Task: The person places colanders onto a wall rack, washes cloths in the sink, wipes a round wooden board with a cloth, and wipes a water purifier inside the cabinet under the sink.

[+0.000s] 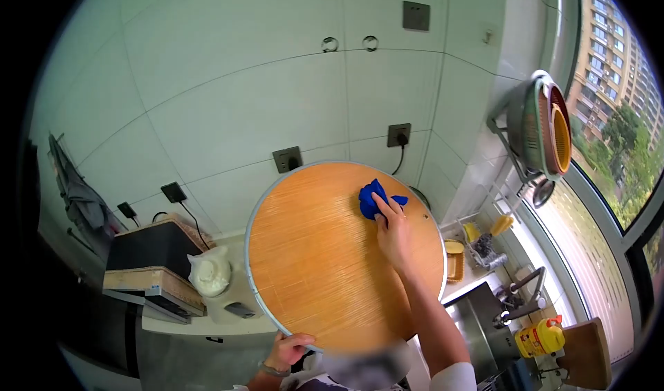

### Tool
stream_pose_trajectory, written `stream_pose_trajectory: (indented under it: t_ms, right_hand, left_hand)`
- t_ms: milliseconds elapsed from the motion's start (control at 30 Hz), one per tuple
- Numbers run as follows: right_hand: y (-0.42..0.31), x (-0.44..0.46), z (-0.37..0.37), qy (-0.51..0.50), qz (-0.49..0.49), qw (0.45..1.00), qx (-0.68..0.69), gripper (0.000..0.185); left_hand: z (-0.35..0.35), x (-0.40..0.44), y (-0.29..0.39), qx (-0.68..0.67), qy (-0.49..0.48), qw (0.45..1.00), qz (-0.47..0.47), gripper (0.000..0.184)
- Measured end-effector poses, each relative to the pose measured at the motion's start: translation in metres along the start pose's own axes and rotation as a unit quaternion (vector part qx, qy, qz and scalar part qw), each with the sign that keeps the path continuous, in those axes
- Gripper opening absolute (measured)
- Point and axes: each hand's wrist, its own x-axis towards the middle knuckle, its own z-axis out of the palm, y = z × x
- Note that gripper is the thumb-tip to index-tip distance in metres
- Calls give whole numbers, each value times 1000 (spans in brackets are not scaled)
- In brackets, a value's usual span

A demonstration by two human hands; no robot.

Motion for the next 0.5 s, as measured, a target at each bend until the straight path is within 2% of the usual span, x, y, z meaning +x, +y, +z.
stream_pose_trajectory:
  t_ms: [67, 100, 133, 200, 267, 333, 367, 433, 467, 500]
  right_hand:
    - [-10, -4, 36, -124, 56, 991, -6, 48]
    - [-17, -20, 62, -111, -143, 983, -27, 45]
    - [-45, -37, 74, -205, -164, 965, -12, 49]
    - [-83, -64, 100, -329, -252, 908, 64, 47]
    - [-71, -67, 125, -367, -218, 900, 85, 44]
    - [-28, -29, 140, -299, -255, 919, 44, 43]
    - [-1, -4, 149, -250, -107, 958, 97, 44]
    - [56, 35, 153, -98, -10, 994, 39, 45]
    - [63, 49, 149, 0, -69, 995, -67, 45]
    - [66, 47, 153, -3, -72, 995, -64, 45]
  left_hand:
    - [-12, 17, 11, -9, 11, 1000, 27, 19]
    - [-27, 26, 11, 1, -1, 999, 49, 29]
    - [-29, 33, 17, 0, 2, 999, 53, 29]
    - [-30, 41, 28, 2, 66, 996, 55, 38]
    - [-34, 40, 31, -33, 107, 993, 42, 41]
    - [-34, 33, 33, 18, 173, 984, 21, 42]
    - [-53, 31, 23, 37, 149, 988, -4, 40]
    - [-46, 30, 19, 55, 155, 986, -18, 39]
    - [-43, 35, 18, 77, 155, 985, -25, 38]
    - [-49, 37, 13, 126, 102, 987, 5, 30]
